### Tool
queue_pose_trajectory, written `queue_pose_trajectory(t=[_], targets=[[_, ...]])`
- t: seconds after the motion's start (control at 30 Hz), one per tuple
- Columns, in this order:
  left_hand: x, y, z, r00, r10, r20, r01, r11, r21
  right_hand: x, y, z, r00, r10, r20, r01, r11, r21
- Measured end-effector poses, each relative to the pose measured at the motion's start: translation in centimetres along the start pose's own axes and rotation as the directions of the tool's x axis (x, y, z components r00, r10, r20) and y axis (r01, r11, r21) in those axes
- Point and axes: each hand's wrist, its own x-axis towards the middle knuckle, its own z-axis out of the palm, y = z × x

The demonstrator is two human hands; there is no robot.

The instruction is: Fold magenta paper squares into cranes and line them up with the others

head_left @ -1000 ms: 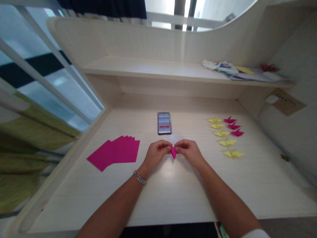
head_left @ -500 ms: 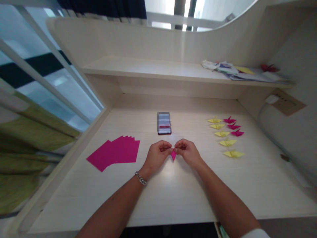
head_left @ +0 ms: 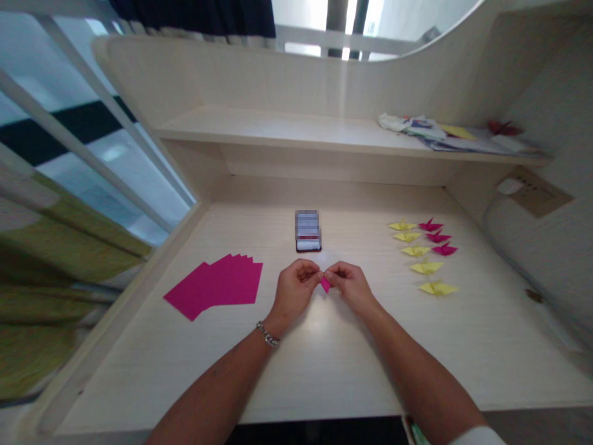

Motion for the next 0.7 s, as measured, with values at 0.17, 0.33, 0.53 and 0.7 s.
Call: queue_pose_trajectory(t=[0.17, 0.33, 0.53, 0.7], targets=[[0.2, -0.3, -0.1, 0.999, 0.008, -0.053, -0.009, 1.000, -0.014, 0.1, 0.5, 0.3, 0.998, 0.056, 0.036, -0.059, 0.996, 0.069], [0.3, -1.0, -0.4, 0.998, -0.045, 0.036, 0.047, 0.998, -0.046, 0.2, 1.0, -0.5, 0.998, 0.006, 0.069, 0.001, 0.994, -0.109], [0.3, -1.4, -0.7, 0.985, -0.064, 0.159, 0.052, 0.996, 0.079, 0.0, 0.7, -1.1, 0.993, 0.058, 0.099, -0.039, 0.982, -0.184], [0.4, -1.5, -0.6, 0.981, -0.106, 0.162, 0.112, 0.993, -0.027, 0.2, 0.5, -0.6, 0.998, -0.056, -0.006, 0.055, 0.990, -0.130]])
